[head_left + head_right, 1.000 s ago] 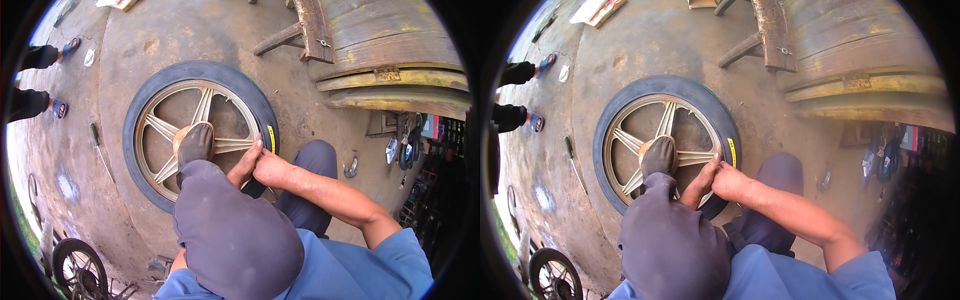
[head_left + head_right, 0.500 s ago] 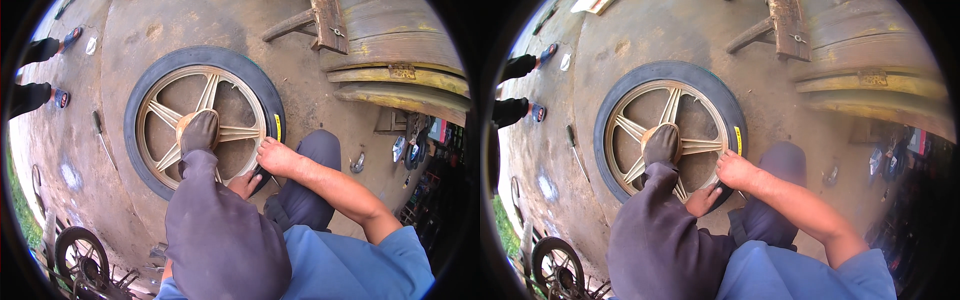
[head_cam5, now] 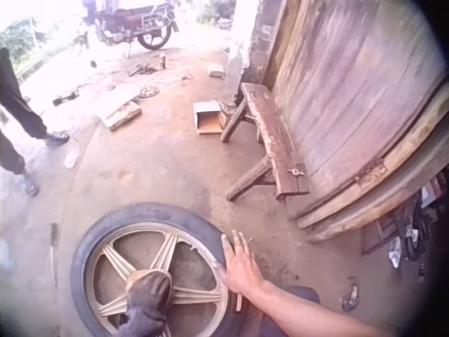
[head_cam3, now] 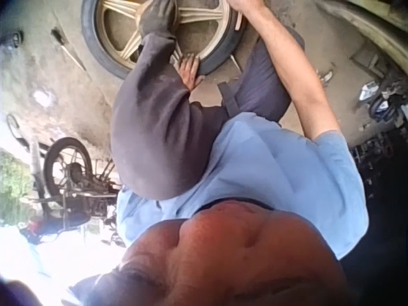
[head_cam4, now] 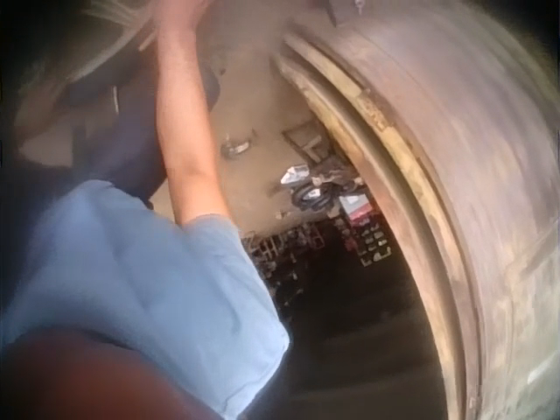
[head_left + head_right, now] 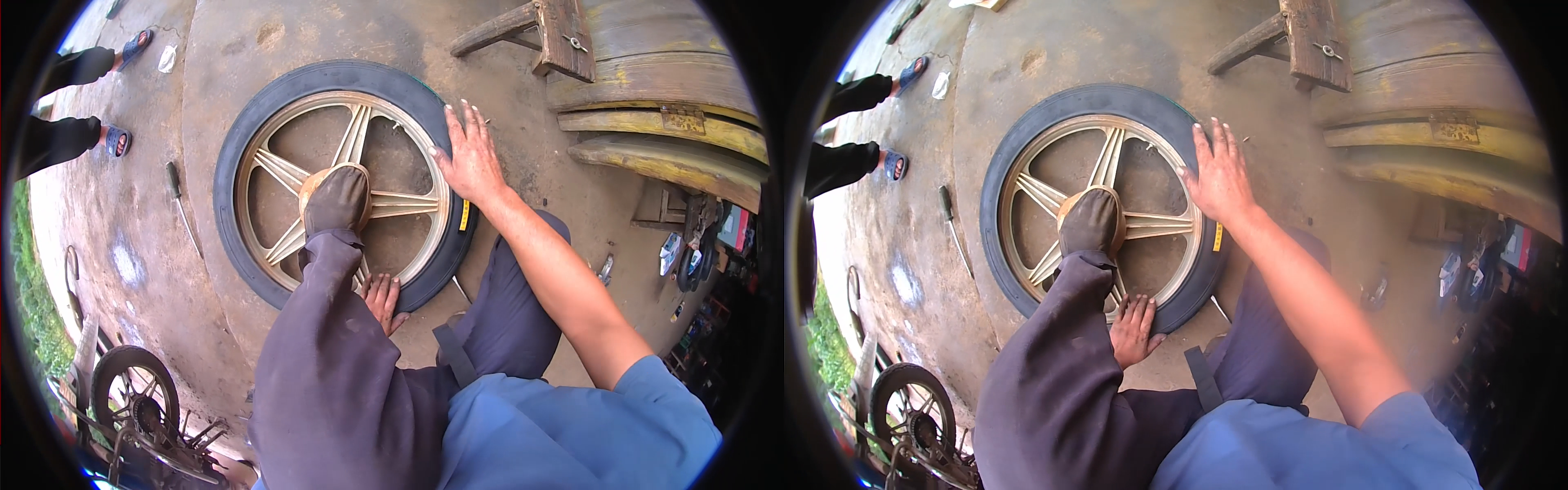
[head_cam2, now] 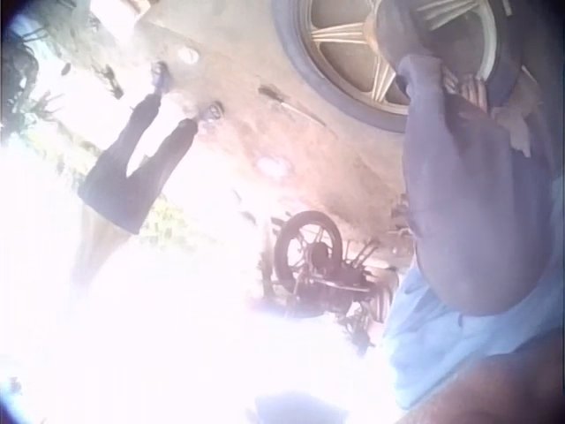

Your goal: The person installs an inner tube into a motorcycle tire and uses a metal lever to pry the tire bead onto the rim, before taking the wheel to an air hose to inflate it.

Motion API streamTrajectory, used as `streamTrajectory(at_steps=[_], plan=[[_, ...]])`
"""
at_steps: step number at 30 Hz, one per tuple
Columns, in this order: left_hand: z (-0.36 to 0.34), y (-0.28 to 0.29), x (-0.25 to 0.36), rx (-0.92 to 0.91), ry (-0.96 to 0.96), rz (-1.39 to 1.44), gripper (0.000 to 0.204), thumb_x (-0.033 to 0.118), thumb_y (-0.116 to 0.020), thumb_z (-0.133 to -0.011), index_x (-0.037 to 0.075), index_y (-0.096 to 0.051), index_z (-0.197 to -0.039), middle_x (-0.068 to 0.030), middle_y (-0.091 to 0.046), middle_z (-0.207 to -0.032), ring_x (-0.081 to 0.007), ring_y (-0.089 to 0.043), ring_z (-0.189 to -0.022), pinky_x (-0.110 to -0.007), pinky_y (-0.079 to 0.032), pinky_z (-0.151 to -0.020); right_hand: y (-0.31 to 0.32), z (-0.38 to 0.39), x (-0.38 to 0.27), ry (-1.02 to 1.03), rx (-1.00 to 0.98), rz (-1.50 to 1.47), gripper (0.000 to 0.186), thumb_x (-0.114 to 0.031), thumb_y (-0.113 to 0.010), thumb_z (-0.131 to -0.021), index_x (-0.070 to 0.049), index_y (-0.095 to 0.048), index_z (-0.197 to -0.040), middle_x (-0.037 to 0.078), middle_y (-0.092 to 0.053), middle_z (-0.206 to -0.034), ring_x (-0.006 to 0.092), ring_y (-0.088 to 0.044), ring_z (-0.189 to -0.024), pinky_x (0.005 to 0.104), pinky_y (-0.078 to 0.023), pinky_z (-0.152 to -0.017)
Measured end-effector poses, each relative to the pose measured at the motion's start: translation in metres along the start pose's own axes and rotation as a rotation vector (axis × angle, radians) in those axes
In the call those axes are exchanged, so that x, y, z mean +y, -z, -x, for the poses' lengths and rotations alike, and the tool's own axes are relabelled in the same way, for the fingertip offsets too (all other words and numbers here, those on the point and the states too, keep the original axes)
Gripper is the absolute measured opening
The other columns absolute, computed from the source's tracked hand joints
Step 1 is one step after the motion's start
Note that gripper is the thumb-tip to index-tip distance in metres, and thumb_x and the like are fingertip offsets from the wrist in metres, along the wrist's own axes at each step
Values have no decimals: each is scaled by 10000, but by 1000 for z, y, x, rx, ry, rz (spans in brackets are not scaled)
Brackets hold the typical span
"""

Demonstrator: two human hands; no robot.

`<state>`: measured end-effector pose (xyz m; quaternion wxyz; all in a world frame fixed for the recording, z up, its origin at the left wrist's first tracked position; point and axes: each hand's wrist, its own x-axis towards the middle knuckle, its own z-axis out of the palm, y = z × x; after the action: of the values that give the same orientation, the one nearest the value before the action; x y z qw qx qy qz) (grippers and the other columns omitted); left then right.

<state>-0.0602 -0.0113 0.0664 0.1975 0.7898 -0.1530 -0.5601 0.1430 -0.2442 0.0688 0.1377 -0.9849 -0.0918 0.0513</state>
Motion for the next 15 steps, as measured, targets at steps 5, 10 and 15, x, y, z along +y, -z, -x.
streamTrajectory(at_steps=[5,10,15], plan=[[23,-35,-12,74,45,98,481,386,-684,-924,25,-672,-1242,-253,-709,-1093,-423,-678,-1052,-490,-533,-903,-46,-46,10,-117,-155,112,990,-463,-702,-924,-42,-166,-1642,270,-281,-1639,451,-447,-1394,529,-395,-1150],[68,-92,-27,183,117,230,453,370,-661,-943,25,-677,-1237,-248,-706,-1110,-418,-672,-1063,-487,-529,-913,-20,-84,-7,-157,-449,120,1082,-481,-716,-933,-220,32,-1670,232,-181,-1686,459,-443,-1409,535,-441,-1127],[106,-144,-48,319,252,343,427,353,-637,-962,25,-681,-1232,-243,-703,-1128,-413,-666,-1073,-483,-526,-923,-26,-91,-13,-219,-554,113,1119,-499,-697,-942,-226,121,-1656,251,-128,-1694,463,-374,-1467,532,-397,-1167]])
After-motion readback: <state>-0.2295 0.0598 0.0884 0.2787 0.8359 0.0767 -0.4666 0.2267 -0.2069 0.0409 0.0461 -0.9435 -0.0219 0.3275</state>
